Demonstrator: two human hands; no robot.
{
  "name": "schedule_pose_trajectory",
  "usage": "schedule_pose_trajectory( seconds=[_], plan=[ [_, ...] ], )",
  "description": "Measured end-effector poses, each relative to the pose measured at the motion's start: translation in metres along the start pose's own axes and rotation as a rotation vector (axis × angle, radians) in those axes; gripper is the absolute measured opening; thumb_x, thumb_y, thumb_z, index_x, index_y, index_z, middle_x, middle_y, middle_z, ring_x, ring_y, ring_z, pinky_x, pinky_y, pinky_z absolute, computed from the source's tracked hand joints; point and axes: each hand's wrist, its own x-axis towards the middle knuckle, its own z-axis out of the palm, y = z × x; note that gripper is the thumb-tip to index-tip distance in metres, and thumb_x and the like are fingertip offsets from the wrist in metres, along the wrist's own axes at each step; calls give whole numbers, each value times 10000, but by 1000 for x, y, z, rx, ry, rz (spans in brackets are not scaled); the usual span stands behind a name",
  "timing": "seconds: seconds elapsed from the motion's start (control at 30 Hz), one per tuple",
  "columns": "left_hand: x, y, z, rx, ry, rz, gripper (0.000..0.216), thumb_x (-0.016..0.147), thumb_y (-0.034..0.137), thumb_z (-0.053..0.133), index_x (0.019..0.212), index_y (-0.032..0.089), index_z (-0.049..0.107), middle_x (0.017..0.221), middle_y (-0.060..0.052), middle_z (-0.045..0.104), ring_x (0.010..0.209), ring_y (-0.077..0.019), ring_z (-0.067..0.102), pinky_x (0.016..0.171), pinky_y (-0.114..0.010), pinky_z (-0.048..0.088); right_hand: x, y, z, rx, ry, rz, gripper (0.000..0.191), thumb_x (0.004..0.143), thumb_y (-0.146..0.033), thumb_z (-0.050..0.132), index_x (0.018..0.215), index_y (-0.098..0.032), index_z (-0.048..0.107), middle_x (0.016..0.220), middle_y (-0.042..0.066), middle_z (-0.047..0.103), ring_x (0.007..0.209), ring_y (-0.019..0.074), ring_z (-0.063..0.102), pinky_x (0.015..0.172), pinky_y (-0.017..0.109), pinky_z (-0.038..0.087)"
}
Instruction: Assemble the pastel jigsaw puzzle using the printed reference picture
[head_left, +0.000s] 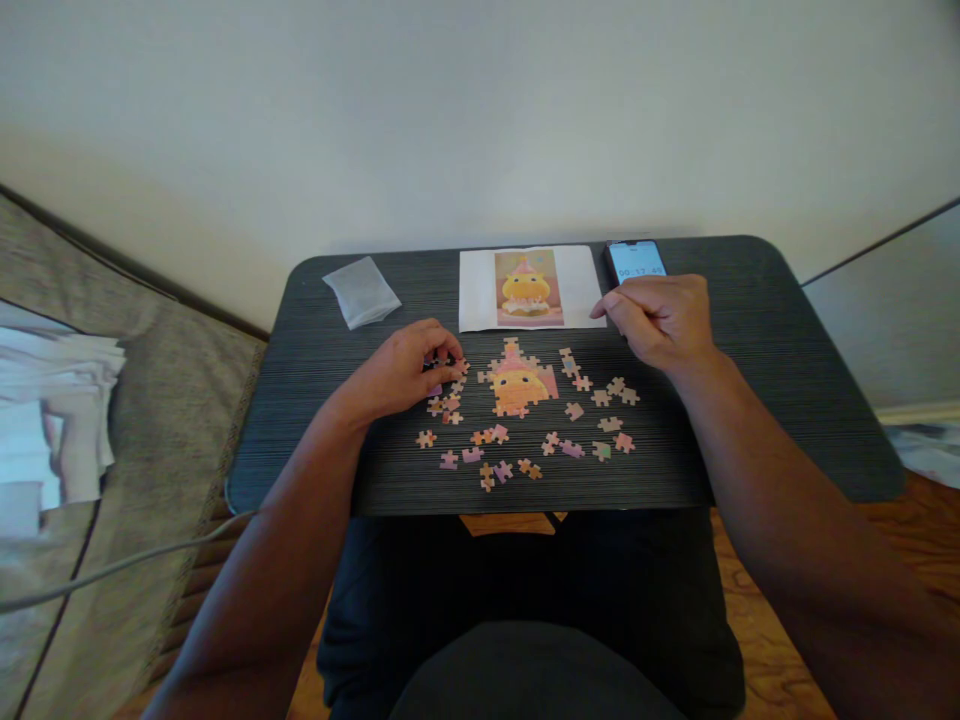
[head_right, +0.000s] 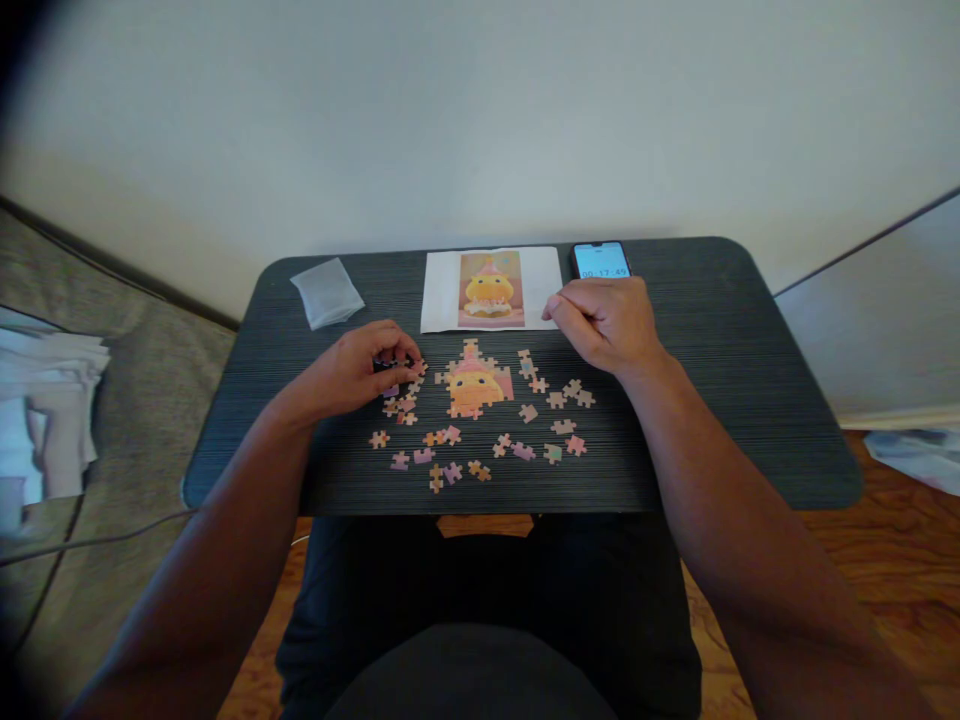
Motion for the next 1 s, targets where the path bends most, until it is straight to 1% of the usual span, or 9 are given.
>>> schedule_pose_trajectory(
  seconds=[0.13, 0.2, 0.37, 0.47, 0.53, 0.63, 0.7, 0.8, 1.0],
  plan=[
    [0, 0, 1, -12, 7, 3, 52, 970, 185, 809, 1009, 204, 781, 1002, -50, 695, 898, -200, 651, 804, -340, 509, 1, -1, 1, 4, -22, 13, 378, 1125, -408, 601, 865, -296, 852, 662, -6, 723, 598, 183, 667, 620, 397, 453],
    [1, 1, 2, -27, 7, 8, 29, 982, 212, 808, 978, 207, 780, 1007, -54, 695, 904, -202, 651, 795, -338, 508, 1, -1, 1, 7, -17, 7, 384, 1122, -404, 597, 862, -283, 853, 661, -6, 725, 591, 182, 663, 612, 394, 449],
    [1, 3, 2, -96, 34, -12, 131, 974, 298, 845, 907, 201, 787, 957, -49, 692, 841, -184, 633, 737, -326, 497, 0, -1, 2, -3, -1, -1, 401, 1123, -409, 603, 849, -258, 854, 656, 4, 721, 578, 169, 644, 596, 392, 431],
    [0, 6, 1, -213, 33, -44, 156, 962, 328, 869, 922, 192, 803, 890, -49, 724, 766, -167, 623, 685, -318, 492, -1, 0, 3, 3, -6, 12, 410, 1127, -432, 602, 851, -262, 853, 642, 7, 707, 574, 180, 644, 598, 405, 437],
    [0, 8, 1, -316, 24, -73, 162, 964, 332, 870, 961, 177, 823, 872, -66, 774, 743, -163, 652, 663, -312, 507, -1, 1, 3, 5, -7, 15, 424, 1136, -450, 590, 853, -272, 851, 647, 9, 707, 576, 182, 642, 600, 411, 439],
    [-1, 11, 1, -478, 10, -97, 166, 956, 310, 873, 997, 154, 836, 945, -113, 854, 794, -175, 748, 687, -307, 572, 0, 1, 4, 4, -6, 5, 427, 1142, -458, 587, 859, -275, 850, 654, 7, 707, 567, 173, 623, 590, 407, 425],
    [-1, 13, 2, -544, 6, -102, 168, 931, 304, 895, 979, 155, 835, 946, -118, 870, 803, -181, 780, 700, -308, 604, 0, 1, 4, 0, -1, -5, 423, 1137, -447, 591, 852, -267, 847, 649, 1, 699, 555, 166, 607, 578, 400, 409],
    [-1, 18, 4, -533, 7, -103, 179, 908, 322, 913, 954, 160, 851, 899, -109, 868, 748, -175, 767, 667, -308, 599, 1, 0, 3, -3, -6, -3, 413, 1128, -430, 594, 845, -265, 845, 632, -3, 682, 546, 167, 593, 577, 400, 400],
    [0, 27, 10, -385, -25, -84, 166, 956, 334, 838, 966, 177, 890, 869, -80, 858, 692, -153, 707, 591, -286, 514, 2, -3, 4, 13, 0, 1, 416, 1124, -421, 586, 831, -274, 841, 612, 10, 667, 540, 187, 607, 579, 420, 406]
  ],
)
